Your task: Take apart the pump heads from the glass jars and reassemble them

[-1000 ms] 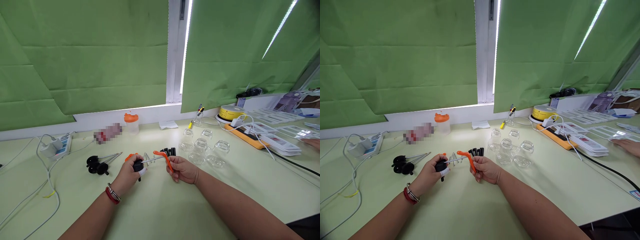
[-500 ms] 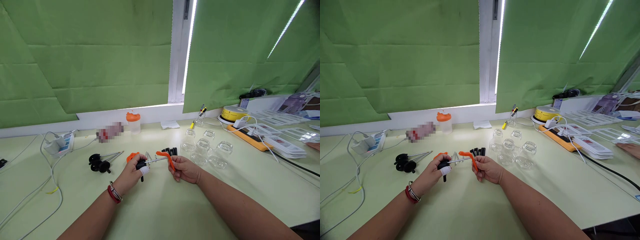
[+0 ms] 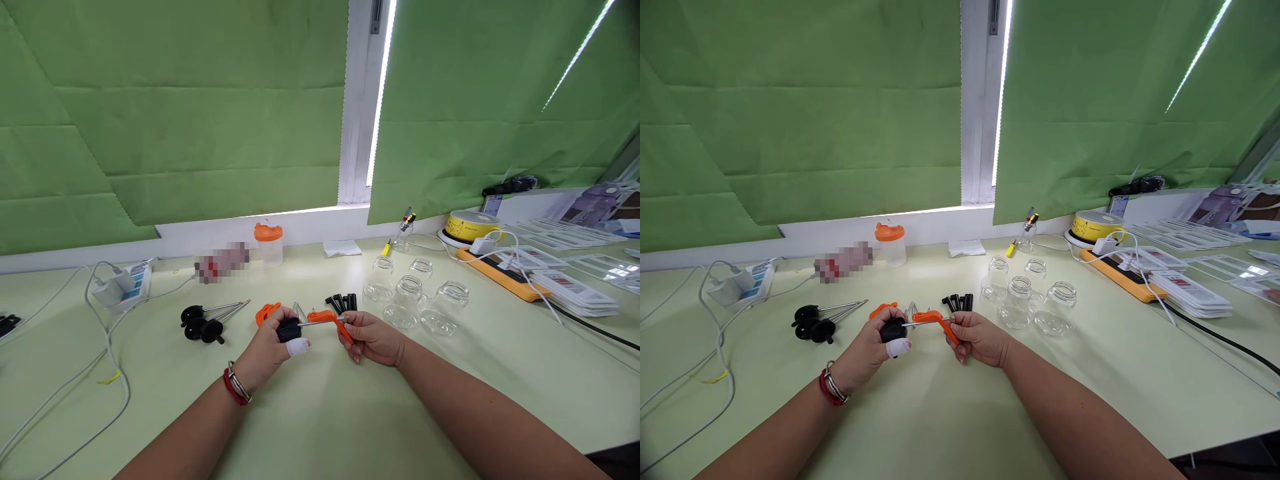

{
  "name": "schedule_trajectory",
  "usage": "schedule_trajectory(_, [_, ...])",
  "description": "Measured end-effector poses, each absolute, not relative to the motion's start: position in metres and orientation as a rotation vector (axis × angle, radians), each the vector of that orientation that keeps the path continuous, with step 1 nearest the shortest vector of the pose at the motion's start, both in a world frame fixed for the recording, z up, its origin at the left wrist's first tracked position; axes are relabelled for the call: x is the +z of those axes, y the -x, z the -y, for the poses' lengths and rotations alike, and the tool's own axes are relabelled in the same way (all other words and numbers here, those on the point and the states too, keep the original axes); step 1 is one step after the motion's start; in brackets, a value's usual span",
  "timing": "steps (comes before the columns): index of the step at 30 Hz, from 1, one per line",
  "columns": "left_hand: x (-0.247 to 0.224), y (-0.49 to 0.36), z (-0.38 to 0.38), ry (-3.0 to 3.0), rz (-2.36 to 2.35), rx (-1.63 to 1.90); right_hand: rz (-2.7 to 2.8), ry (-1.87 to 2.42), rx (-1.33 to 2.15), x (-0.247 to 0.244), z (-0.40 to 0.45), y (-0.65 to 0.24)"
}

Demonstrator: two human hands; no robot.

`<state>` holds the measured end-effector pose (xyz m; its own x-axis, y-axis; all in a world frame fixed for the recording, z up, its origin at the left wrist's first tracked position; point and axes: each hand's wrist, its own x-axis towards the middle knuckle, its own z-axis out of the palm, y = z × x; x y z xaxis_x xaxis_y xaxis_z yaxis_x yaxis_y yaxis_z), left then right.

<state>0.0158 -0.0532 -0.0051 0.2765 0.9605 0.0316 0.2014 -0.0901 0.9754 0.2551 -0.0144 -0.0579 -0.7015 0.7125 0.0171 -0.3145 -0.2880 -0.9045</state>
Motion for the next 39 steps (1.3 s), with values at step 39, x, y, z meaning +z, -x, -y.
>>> schedule_trajectory(39, [-0.0099,-0.0233,0.0604,-1.506,-0.951,0.775,1.491,0.69,1.959,-0.0528,0.0222,-0.2526])
